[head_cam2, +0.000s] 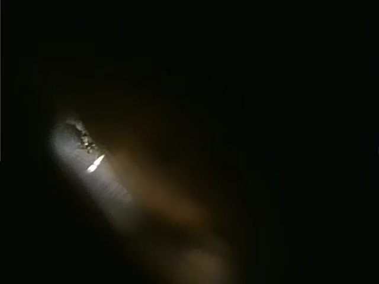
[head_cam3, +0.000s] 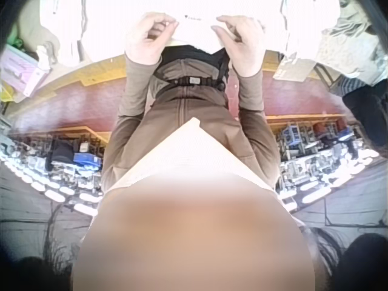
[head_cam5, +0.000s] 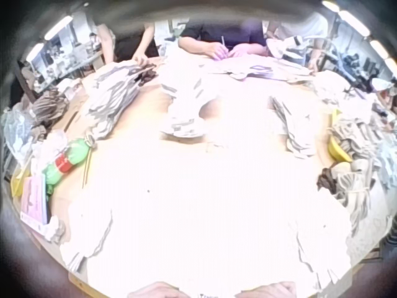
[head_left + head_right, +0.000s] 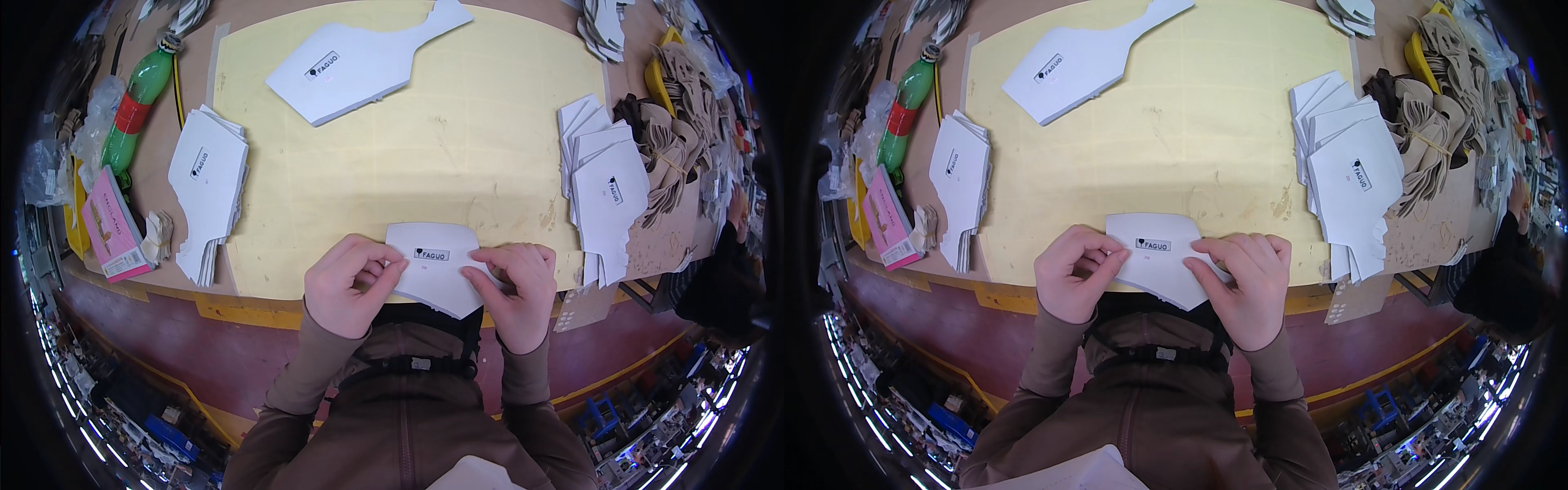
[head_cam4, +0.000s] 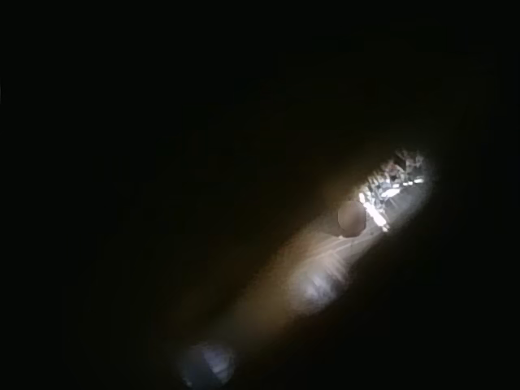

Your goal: The person repeatedly picks up white paper tags, folds them along a pre-cut line, and presses a small sticker onto the folded portion. The person stacks the finished tags on the table. The process is repeated continuously throughout the clip.

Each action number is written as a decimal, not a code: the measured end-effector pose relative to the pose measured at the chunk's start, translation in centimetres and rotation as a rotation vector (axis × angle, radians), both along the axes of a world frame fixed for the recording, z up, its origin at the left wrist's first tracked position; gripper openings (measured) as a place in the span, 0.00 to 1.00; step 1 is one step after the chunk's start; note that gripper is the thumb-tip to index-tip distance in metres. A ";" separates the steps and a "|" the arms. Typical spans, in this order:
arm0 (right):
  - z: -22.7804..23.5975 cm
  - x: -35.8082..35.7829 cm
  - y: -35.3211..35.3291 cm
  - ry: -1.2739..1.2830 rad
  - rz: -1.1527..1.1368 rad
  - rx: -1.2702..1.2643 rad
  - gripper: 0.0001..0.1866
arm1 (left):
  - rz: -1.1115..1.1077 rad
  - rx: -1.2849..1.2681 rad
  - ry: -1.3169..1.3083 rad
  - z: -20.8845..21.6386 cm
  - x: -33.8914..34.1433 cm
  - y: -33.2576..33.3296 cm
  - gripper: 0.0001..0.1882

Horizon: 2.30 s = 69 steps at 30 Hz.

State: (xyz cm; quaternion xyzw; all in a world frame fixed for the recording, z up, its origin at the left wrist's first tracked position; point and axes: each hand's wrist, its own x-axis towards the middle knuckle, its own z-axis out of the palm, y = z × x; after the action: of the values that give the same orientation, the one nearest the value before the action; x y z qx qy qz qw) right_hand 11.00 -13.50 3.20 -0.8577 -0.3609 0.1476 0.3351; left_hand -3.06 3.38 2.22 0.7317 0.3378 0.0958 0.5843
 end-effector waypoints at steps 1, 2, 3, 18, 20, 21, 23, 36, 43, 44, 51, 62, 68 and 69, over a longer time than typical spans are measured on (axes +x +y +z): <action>0.0 0.0 0.0 0.000 0.005 -0.005 0.11 | 0.000 0.004 0.006 0.0 0.0 0.0 0.04; 0.0 0.0 -0.1 -0.004 0.010 -0.006 0.11 | -0.008 0.014 0.000 0.0 0.0 0.0 0.04; -0.1 0.1 -0.1 -0.011 0.019 -0.002 0.11 | -0.013 0.022 0.000 0.0 0.0 0.0 0.04; -0.3 0.0 -0.2 -0.071 0.049 0.023 0.11 | -0.331 0.411 0.073 0.9 0.4 0.1 0.23; -0.3 0.0 -0.2 -0.069 0.049 0.021 0.10 | -0.324 0.402 0.071 1.0 0.5 0.1 0.23; -0.3 -0.1 -0.2 -0.071 0.049 0.020 0.10 | -0.321 0.398 0.071 1.0 0.5 0.1 0.23; -0.3 -0.1 -0.2 -0.074 0.048 0.018 0.10 | -0.318 0.398 0.073 1.0 0.5 0.1 0.24; -0.2 -0.3 0.0 -0.114 0.068 -0.018 0.11 | -0.203 0.265 0.035 0.3 0.5 0.2 0.08; -0.2 -0.3 0.1 -0.097 0.062 -0.024 0.12 | -0.173 0.241 0.040 0.4 0.6 0.1 0.08; -0.2 -0.3 0.1 -0.091 0.058 -0.023 0.12 | -0.178 0.244 0.040 0.4 0.6 0.1 0.08; -0.1 -0.3 0.1 -0.095 0.057 -0.032 0.11 | -0.164 0.228 0.024 0.3 0.5 0.0 0.07; -0.1 -0.3 0.2 -0.090 0.054 -0.042 0.10 | -0.143 0.184 0.028 0.4 0.5 0.0 0.07; -0.1 -0.4 0.3 -0.092 0.052 -0.049 0.11 | -0.133 0.162 0.046 0.6 0.6 0.0 0.06; 0.0 -0.5 0.3 -0.105 0.052 -0.058 0.11 | -0.131 0.163 0.049 0.7 0.6 -0.1 0.06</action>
State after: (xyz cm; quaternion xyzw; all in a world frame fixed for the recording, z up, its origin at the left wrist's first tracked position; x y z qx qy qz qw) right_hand 10.50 -13.23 3.17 -0.8640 -0.3958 0.1213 0.2866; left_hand -2.45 3.31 2.88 0.7995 0.2944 0.0666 0.5194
